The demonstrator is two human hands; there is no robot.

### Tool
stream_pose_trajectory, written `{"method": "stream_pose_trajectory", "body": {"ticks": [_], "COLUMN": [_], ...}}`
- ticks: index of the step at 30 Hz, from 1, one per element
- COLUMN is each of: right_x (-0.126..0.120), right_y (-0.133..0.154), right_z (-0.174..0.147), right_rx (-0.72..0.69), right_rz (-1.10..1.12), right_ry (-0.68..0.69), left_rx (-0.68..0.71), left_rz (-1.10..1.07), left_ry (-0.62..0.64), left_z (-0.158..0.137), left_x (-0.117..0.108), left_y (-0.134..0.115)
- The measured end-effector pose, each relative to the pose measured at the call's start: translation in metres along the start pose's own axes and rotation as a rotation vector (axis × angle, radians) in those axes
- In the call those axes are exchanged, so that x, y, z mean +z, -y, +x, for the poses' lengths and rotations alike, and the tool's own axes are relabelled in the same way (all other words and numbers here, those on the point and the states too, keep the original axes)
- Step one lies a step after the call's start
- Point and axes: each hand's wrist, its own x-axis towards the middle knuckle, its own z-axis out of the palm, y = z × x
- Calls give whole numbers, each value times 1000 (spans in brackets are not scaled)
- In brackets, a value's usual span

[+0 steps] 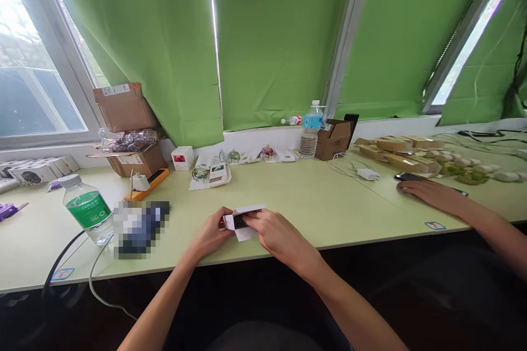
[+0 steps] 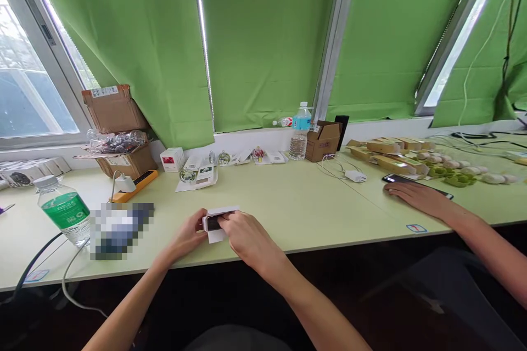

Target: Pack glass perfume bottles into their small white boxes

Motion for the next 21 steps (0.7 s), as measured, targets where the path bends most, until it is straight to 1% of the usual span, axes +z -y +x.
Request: {"method": "stream_pose_trajectory", "body": {"ticks": [3,7,11,16,21], "right_x": [2,3,0,-7,-12], "right_y": [0,-1,-6,-15,-26], "right_z": [2,3,2,-2,-3], "right_rx": [-44,-71,-75,-54,26], "right_rz": [-71,-175,-114,-16,23], "right_ry": [-35,-151,-253,-255,-266], "left_rx": [5,32,80,90,110], "left_rz": [21,69,128,118,106], "left_ry": [0,-20,-39,-65,-121], "left_z": [1,1,1,1,1], "left_x": [1,2,1,-1,-1], "left_y": [4,1,-7,-8,-8]}}
